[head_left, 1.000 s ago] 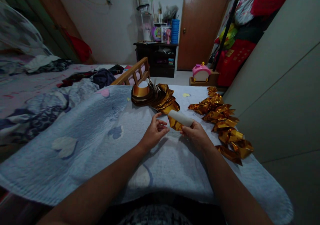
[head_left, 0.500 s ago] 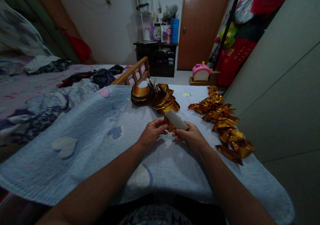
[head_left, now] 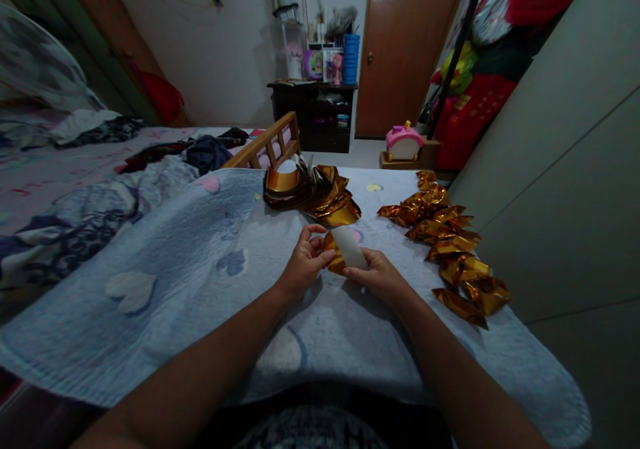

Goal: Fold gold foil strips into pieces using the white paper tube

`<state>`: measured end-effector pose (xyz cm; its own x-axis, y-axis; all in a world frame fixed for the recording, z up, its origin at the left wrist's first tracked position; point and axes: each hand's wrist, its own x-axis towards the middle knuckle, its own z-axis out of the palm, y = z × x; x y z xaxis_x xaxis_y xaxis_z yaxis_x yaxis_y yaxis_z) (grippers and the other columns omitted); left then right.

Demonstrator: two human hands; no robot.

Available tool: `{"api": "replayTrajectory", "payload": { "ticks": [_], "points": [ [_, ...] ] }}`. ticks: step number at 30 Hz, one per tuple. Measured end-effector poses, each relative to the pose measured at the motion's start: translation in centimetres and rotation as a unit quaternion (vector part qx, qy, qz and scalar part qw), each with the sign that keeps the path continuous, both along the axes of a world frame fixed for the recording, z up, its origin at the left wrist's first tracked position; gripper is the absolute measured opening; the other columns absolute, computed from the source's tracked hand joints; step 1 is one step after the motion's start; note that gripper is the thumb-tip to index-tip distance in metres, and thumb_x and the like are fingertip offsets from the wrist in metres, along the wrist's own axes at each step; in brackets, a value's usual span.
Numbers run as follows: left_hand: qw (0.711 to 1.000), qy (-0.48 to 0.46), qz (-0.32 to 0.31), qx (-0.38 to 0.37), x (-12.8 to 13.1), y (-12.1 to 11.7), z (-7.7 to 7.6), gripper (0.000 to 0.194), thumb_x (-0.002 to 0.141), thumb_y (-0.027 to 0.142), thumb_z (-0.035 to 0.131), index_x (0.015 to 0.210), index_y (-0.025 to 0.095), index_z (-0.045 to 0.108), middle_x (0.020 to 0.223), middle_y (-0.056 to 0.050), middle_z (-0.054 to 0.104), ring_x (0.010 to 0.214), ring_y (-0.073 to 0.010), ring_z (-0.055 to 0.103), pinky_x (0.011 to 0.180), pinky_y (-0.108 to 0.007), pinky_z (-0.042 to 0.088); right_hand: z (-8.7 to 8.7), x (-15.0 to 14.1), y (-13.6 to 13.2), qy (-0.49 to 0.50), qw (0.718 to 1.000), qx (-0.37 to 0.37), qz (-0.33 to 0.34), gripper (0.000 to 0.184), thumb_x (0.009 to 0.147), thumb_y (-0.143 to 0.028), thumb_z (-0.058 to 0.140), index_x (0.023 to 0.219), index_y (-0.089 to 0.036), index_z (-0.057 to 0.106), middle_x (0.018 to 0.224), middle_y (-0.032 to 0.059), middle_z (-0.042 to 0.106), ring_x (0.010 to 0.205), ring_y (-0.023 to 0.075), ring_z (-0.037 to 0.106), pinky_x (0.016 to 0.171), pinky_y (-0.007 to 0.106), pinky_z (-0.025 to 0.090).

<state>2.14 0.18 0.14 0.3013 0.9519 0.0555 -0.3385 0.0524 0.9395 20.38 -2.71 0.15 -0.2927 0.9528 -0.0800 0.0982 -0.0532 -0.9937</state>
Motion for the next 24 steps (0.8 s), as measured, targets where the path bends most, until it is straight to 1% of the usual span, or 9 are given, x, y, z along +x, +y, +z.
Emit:
{"api": "replayTrajectory", "payload": {
  "ticks": [4, 6, 10, 12, 14, 18, 21, 23, 24],
  "points": [
    [0.998, 0.048, 0.025, 0.043, 0.00, -0.09, 0.08, 0.026, 0.076, 0.023, 0.076, 0.094, 0.021, 0.058, 0.088, 0.001, 0.066, 0.083, -0.0120, 0.064, 0.078, -0.024, 0.050, -0.24, -0.20, 0.12, 0.019, 1.000, -0.003, -0.004, 0.032, 0.072, -0.038, 0.075, 0.091, -0.014, 0.066, 0.063, -0.0024, 0.058, 0.049, 0.0093, 0.048, 0.045, 0.022, 0.035],
    [0.997, 0.064, 0.025, 0.048, -0.09, -0.12, 0.02, 0.022, 0.077, 0.024, 0.075, 0.095, 0.020, 0.063, 0.095, -0.001, 0.067, 0.087, -0.0125, 0.063, 0.080, -0.024, 0.049, -0.30, -0.28, 0.11, 0.027, 1.000, -0.010, -0.013, 0.031, 0.073, -0.038, 0.075, 0.092, -0.014, 0.066, 0.061, -0.0023, 0.058, 0.049, 0.0091, 0.048, 0.045, 0.022, 0.035],
    [0.995, 0.088, -0.026, 0.029, -0.22, -0.35, 0.00, 0.039, 0.079, 0.030, 0.076, 0.114, 0.021, 0.063, 0.101, -0.004, 0.069, 0.081, -0.0138, 0.063, 0.069, -0.025, 0.048, -0.25, -0.43, -0.02, 0.047, 0.998, -0.027, -0.037, 0.032, 0.075, -0.039, 0.074, 0.093, -0.014, 0.065, 0.060, -0.0014, 0.060, 0.049, 0.0100, 0.051, 0.045, 0.022, 0.035],
    [0.994, 0.092, -0.062, 0.019, -0.20, -0.50, 0.02, 0.049, 0.077, 0.030, 0.079, 0.122, 0.020, 0.060, 0.103, -0.006, 0.070, 0.083, -0.0162, 0.066, 0.071, -0.026, 0.050, -0.16, -0.53, -0.09, 0.063, 0.996, -0.035, -0.050, 0.034, 0.075, -0.040, 0.075, 0.095, -0.014, 0.064, 0.060, -0.0008, 0.062, 0.049, 0.0107, 0.053, 0.046, 0.022, 0.037],
    [0.993, 0.091, -0.079, 0.017, -0.13, -0.58, 0.01, 0.055, 0.075, 0.028, 0.081, 0.125, 0.021, 0.058, 0.108, -0.008, 0.070, 0.092, -0.0192, 0.068, 0.079, -0.030, 0.052, -0.01, -0.66, -0.17, 0.070, 0.995, -0.043, -0.054, 0.036, 0.076, -0.040, 0.075, 0.097, -0.014, 0.063, 0.062, -0.0003, 0.063, 0.049, 0.0113, 0.055, 0.047, 0.022, 0.040],
    [0.995, 0.068, -0.069, 0.009, -0.01, -0.53, -0.12, 0.054, 0.074, 0.023, 0.080, 0.125, 0.021, 0.059, 0.117, -0.009, 0.069, 0.100, -0.0211, 0.068, 0.086, -0.032, 0.053, 0.24, -0.79, -0.23, 0.081, 0.994, -0.050, -0.048, 0.045, 0.076, -0.039, 0.074, 0.110, -0.015, 0.058, 0.072, 0.0014, 0.067, 0.053, 0.0127, 0.059, 0.048, 0.023, 0.043],
    [0.997, 0.034, -0.067, -0.020, 0.04, -0.47, -0.06, 0.052, 0.073, 0.020, 0.077, 0.123, 0.020, 0.061, 0.116, -0.009, 0.069, 0.101, -0.0212, 0.067, 0.086, -0.032, 0.054, 0.00, -0.46, -0.06, 0.095, 0.993, -0.037, -0.061, 0.059, 0.078, -0.035, 0.068, 0.130, -0.020, 0.044, 0.085, 0.0023, 0.068, 0.062, 0.0157, 0.063, 0.054, 0.026, 0.048],
    [0.997, 0.022, -0.059, -0.042, 0.06, -0.43, 0.03, 0.050, 0.072, 0.016, 0.073, 0.121, 0.020, 0.062, 0.116, -0.008, 0.070, 0.100, -0.0199, 0.068, 0.085, -0.030, 0.054, -0.36, -0.04, 0.11, 0.066, 0.995, 0.001, -0.076, 0.064, 0.079, -0.026, 0.061, 0.137, -0.024, 0.035, 0.091, 0.0023, 0.066, 0.072, 0.0182, 0.065, 0.062, 0.030, 0.052],
    [0.997, 0.018, -0.055, -0.053, 0.06, -0.39, 0.07, 0.050, 0.071, 0.014, 0.072, 0.120, 0.020, 0.063, 0.116, -0.007, 0.070, 0.098, -0.0191, 0.068, 0.084, -0.029, 0.054, -0.54, 0.17, 0.17, 0.027, 0.996, 0.039, -0.081, 0.067, 0.077, -0.021, 0.058, 0.139, -0.025, 0.034, 0.094, 0.0031, 0.064, 0.078, 0.0192, 0.064, 0.066, 0.031, 0.053]
  ]
}}
